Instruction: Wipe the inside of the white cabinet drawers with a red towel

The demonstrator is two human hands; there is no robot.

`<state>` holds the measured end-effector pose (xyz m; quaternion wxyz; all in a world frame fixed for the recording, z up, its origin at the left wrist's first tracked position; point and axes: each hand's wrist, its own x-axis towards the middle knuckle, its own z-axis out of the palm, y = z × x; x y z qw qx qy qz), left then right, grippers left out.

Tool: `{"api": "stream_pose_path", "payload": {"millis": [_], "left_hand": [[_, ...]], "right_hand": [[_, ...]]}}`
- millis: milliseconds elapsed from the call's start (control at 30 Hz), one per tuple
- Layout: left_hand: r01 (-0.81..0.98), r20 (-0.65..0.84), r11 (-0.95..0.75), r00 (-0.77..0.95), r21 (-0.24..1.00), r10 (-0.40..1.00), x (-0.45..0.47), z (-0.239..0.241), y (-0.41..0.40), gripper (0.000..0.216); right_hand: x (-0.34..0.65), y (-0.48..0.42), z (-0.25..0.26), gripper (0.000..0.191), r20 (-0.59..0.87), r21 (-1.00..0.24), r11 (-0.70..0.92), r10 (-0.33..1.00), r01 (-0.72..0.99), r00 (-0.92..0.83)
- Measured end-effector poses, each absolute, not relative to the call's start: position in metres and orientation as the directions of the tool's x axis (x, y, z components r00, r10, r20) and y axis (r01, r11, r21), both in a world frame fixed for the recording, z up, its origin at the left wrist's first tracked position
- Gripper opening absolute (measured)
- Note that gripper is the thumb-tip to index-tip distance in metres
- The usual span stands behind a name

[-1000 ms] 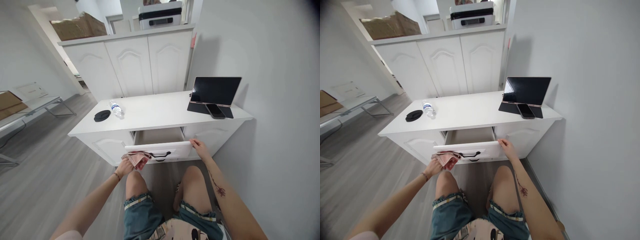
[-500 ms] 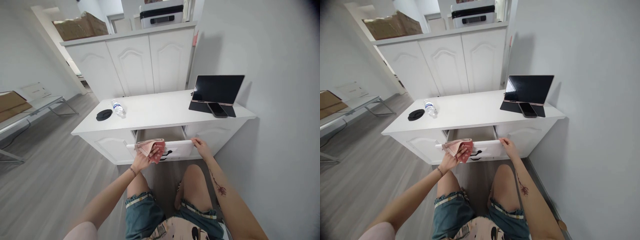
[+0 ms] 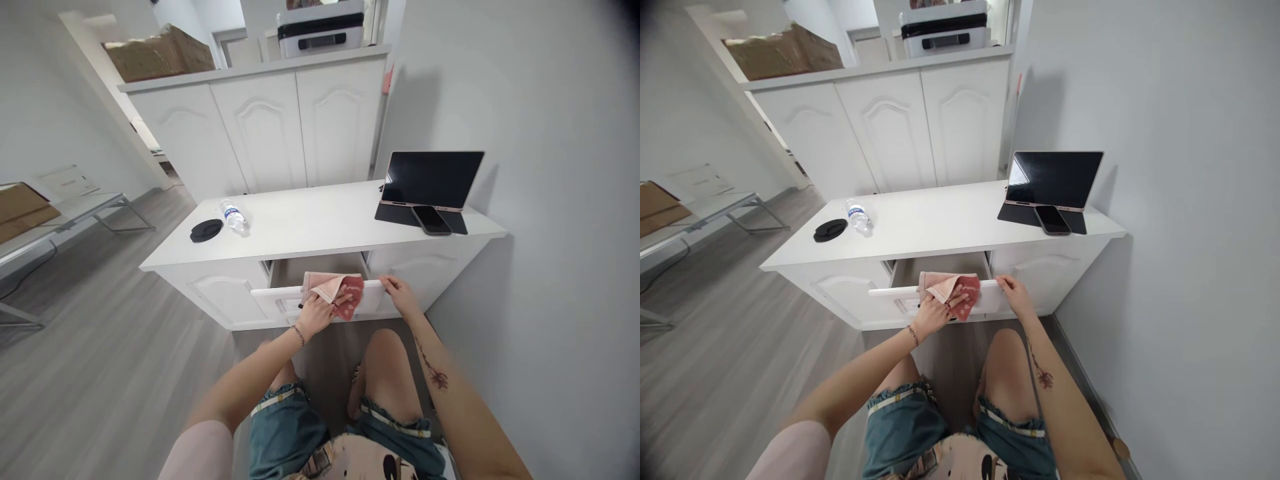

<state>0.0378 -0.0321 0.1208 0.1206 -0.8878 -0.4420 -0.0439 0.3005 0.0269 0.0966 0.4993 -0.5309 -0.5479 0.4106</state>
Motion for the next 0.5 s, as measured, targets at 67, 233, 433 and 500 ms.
{"api": "stream_pose_path", "payload": {"millis": [67,233,433,500], "left_hand": [[0.784,0.199,-0.595,0.621,-0.177,0.758,0.045,0.121,-0.031,0.053],[0.757,0.247,-0.626,0.653,-0.184,0.716,0.06,0.115,-0.027,0.054],[0.735,0.272,-0.647,0.677,-0.205,0.684,0.079,0.111,-0.022,0.057],[0.729,0.281,-0.654,0.683,-0.201,0.674,0.085,0.112,-0.021,0.058]], "right_hand": [[0.3,0.026,0.098,0.042,0.111,-0.981,0.1,0.992,0.163,0.059],[0.299,0.024,0.102,0.043,0.115,-0.978,0.105,0.992,0.179,0.046],[0.3,0.027,0.102,0.049,0.132,-0.973,0.125,0.991,0.196,0.022],[0.3,0.028,0.101,0.047,0.138,-0.976,0.134,0.99,0.172,0.013]]}}
